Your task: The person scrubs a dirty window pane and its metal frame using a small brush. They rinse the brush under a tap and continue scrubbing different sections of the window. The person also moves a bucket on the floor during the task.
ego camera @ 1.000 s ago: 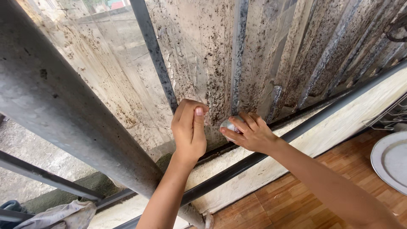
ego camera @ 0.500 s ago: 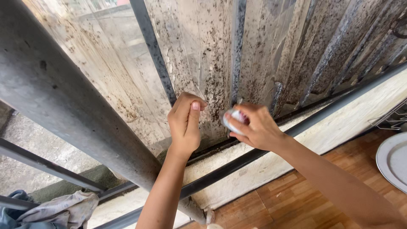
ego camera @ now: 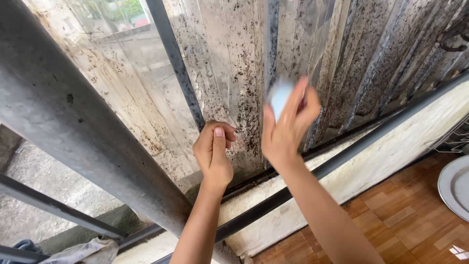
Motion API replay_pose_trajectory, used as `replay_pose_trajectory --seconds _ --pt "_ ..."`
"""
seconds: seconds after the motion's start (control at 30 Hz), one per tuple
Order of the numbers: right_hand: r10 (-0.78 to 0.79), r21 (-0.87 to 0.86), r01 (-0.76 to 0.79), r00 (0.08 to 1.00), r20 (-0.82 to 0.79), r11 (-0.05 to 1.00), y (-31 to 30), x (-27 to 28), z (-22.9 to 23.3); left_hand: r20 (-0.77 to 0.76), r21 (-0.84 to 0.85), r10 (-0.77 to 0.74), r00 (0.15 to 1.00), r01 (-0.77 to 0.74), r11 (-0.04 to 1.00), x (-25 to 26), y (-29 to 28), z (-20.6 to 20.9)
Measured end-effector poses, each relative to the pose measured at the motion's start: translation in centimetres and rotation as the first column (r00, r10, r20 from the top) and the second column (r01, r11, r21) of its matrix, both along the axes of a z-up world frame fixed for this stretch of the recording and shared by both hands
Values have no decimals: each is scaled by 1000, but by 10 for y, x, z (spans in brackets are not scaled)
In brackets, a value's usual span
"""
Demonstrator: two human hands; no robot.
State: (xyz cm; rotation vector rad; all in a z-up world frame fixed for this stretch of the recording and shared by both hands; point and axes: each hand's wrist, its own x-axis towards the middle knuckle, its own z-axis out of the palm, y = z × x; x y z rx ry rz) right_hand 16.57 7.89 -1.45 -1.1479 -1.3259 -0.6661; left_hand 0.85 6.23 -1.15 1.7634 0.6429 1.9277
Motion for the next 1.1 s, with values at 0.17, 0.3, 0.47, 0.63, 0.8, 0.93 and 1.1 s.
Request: replay_pose_trajectory --seconds 0.17,0.3,0.47,0.63,0.8,0.93,1.1 --pt "-90 29 90 996 -16 996 15 -8 12 5 -46 12 1000 -12 999 3 -4 1" --pt "45 -31 -45 999 16 999 -19 -11 -33 -15 -106 -14 1000 12 994 2 -9 8" --pt "31 -4 -31 1000 3 1000 13 6 22 -65 -93 -30 997 23 995 16 -13 30" --pt "101 -59 -103 995 -25 993 -20 -10 -33 -96 -18 -28 995 27 999 12 -22 37" --pt "109 -5 -109 994 -18 994 10 8 -6 -116 -122 -18 993 4 993 12 -21 32" --pt "43 -22 -44 998 -35 999 10 1 -2 -88 -145 -55 995 42 989 8 -22 31" --pt "128 -138 -133 991 -47 982 -28 -7 -55 -125 -135 -99 987 82 987 0 -34 23"
